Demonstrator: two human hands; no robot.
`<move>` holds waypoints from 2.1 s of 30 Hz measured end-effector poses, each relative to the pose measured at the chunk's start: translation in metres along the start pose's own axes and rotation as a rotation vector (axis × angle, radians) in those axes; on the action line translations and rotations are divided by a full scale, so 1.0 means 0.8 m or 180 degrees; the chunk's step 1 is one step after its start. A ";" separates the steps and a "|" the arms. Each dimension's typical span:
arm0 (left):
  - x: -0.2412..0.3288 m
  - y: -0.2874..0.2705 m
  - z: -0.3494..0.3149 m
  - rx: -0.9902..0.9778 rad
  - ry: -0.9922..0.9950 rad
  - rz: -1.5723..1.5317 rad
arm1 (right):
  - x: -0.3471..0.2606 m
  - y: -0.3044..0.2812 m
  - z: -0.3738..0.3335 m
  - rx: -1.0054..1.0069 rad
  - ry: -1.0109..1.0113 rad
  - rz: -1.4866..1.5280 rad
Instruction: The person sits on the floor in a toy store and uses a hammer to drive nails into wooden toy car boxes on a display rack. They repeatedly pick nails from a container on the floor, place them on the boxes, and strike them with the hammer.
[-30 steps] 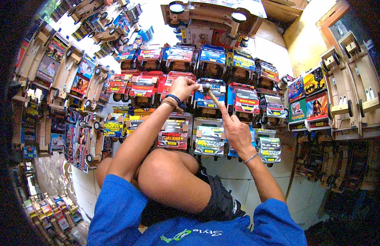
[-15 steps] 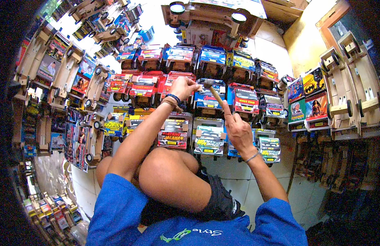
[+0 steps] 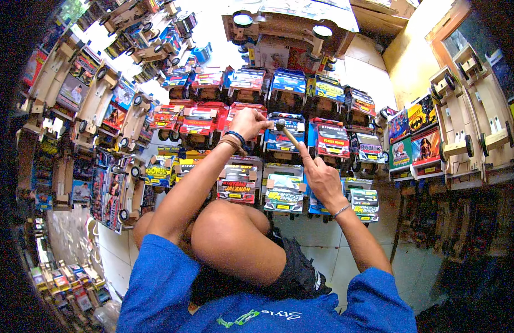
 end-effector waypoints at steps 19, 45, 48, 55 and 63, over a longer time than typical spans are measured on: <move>-0.076 -0.104 -0.010 -0.1383 0.0358 -0.2087 | -0.080 -0.019 0.047 0.0552 0.0595 0.1861; -0.109 -0.090 0.001 -0.0519 -0.0324 -0.1486 | -0.083 0.023 0.033 0.0133 0.1084 0.2068; -0.113 -0.085 0.003 -0.0608 -0.0398 -0.1785 | -0.083 0.025 0.032 0.0233 0.0947 0.1998; -0.123 -0.080 -0.001 -0.0593 -0.0425 -0.1514 | -0.079 0.032 0.031 0.0221 0.0859 0.1967; -0.124 -0.073 -0.001 -0.0594 -0.0642 -0.1450 | -0.076 0.039 0.029 0.0062 0.1003 0.1972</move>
Point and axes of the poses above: each hand's wrist, its own z-axis towards the middle knuckle, its own y-axis out of the palm, x = y × z, the point moved 5 cm from there along z, towards the middle knuckle, and after that the axes turned 10 degrees about z, right-handed, at the moved point
